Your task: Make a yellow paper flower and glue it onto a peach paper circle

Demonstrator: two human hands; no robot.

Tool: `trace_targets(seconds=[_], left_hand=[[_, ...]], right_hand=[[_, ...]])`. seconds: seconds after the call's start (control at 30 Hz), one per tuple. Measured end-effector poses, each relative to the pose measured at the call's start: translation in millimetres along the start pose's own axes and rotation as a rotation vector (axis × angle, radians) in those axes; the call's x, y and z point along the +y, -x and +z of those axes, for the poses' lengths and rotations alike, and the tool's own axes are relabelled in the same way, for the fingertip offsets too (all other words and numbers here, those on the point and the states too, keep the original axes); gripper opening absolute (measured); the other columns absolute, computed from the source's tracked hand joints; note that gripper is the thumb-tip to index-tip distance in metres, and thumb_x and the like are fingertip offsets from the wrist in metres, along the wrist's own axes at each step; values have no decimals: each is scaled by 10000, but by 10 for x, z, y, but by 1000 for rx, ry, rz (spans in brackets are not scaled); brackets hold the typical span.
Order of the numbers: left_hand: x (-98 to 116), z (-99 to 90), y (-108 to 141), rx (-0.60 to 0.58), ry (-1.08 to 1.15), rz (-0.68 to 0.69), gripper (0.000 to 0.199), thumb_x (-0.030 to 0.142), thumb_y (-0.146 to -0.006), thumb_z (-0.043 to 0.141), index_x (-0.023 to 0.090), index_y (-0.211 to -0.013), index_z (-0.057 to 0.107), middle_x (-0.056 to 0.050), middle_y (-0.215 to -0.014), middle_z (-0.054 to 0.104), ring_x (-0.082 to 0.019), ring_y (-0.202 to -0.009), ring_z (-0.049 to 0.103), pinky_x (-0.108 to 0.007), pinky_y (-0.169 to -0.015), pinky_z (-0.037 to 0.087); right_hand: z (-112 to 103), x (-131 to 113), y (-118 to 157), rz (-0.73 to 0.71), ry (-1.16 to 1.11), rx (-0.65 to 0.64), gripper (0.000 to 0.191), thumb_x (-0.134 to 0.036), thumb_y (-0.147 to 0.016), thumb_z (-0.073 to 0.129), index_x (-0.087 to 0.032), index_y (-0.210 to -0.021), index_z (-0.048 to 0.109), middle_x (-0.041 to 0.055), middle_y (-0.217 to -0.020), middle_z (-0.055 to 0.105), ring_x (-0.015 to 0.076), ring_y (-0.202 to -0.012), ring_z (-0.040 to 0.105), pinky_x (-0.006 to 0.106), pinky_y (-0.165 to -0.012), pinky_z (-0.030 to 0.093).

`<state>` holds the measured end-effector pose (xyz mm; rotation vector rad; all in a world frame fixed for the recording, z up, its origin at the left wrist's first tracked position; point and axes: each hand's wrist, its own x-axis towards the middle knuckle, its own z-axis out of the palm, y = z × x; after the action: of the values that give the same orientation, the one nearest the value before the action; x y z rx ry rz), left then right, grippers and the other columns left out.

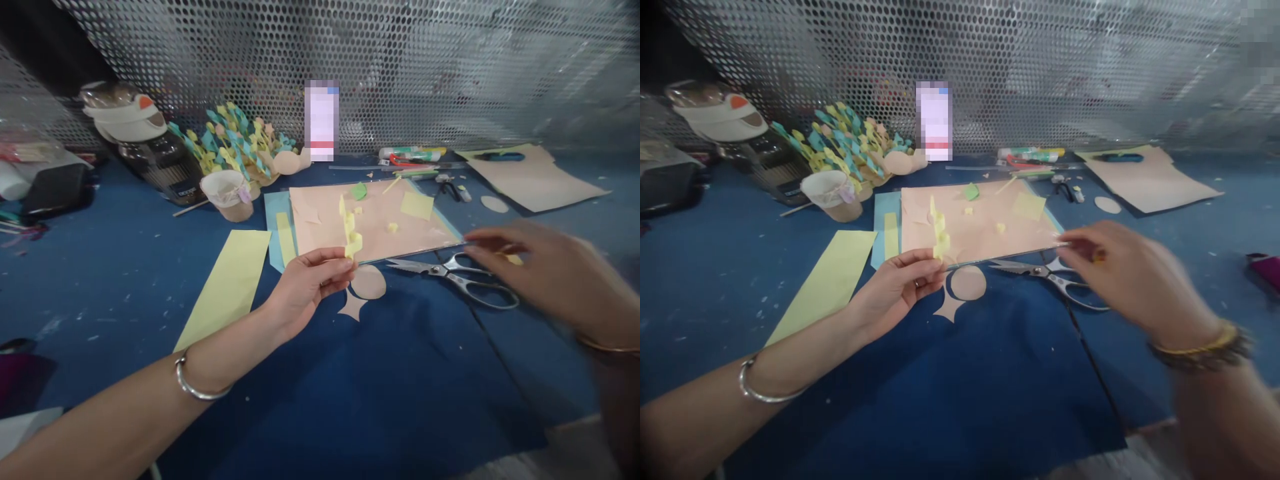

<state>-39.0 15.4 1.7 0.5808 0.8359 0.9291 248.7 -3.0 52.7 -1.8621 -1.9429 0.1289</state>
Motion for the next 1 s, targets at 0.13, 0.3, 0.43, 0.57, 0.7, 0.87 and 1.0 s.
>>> trace_targets(seconds=[0.13,0.3,0.43,0.57,0.7,0.87,1.0], left_hand=[[10,14,13,-32,-15,0,107,171,-682,760,178,-758,685,20,-659,680,-82,-634,616,-259,-760,465],[25,30,16,-46,-54,-6,103,179,-684,754,179,-768,695,23,-648,656,-83,-623,596,-252,-706,450],[22,27,12,-69,-78,-6,96,185,-698,747,175,-786,712,17,-673,667,-78,-636,593,-237,-704,453],[17,26,14,-65,-86,-4,98,184,-699,746,174,-794,723,13,-684,676,-73,-635,589,-229,-707,458],[13,31,17,-42,-75,9,98,177,-692,747,182,-787,728,14,-679,679,-76,-635,590,-231,-711,460],[3,34,21,-32,-71,17,92,178,-690,746,188,-781,737,13,-677,681,-82,-643,592,-240,-725,459],[0,38,15,-19,-73,19,100,179,-692,745,182,-792,742,-2,-706,696,-88,-650,597,-245,-730,459]], right_hand=[[446,-716,-109,-139,-544,-331,163,-342,-835,597,-213,-872,688,37,-859,680,146,-717,614,287,-674,479],[864,-890,-178,76,-1100,-476,188,-345,-803,639,-159,-777,652,3,-655,605,97,-586,573,238,-565,498],[914,-878,-140,125,-1231,-467,185,-343,-804,650,-162,-839,655,3,-728,610,82,-598,577,229,-572,516],[918,-869,-127,160,-1303,-480,183,-329,-791,671,-159,-857,680,11,-713,626,102,-619,599,247,-581,535],[934,-862,-131,189,-1329,-476,163,-301,-776,690,-162,-862,692,12,-717,636,103,-622,609,238,-575,544],[941,-874,-120,206,-1339,-453,140,-285,-768,698,-165,-838,690,6,-701,636,99,-613,611,223,-563,544],[954,-879,-118,205,-1338,-439,142,-283,-750,711,-161,-818,684,11,-722,638,100,-611,608,230,-564,544]])
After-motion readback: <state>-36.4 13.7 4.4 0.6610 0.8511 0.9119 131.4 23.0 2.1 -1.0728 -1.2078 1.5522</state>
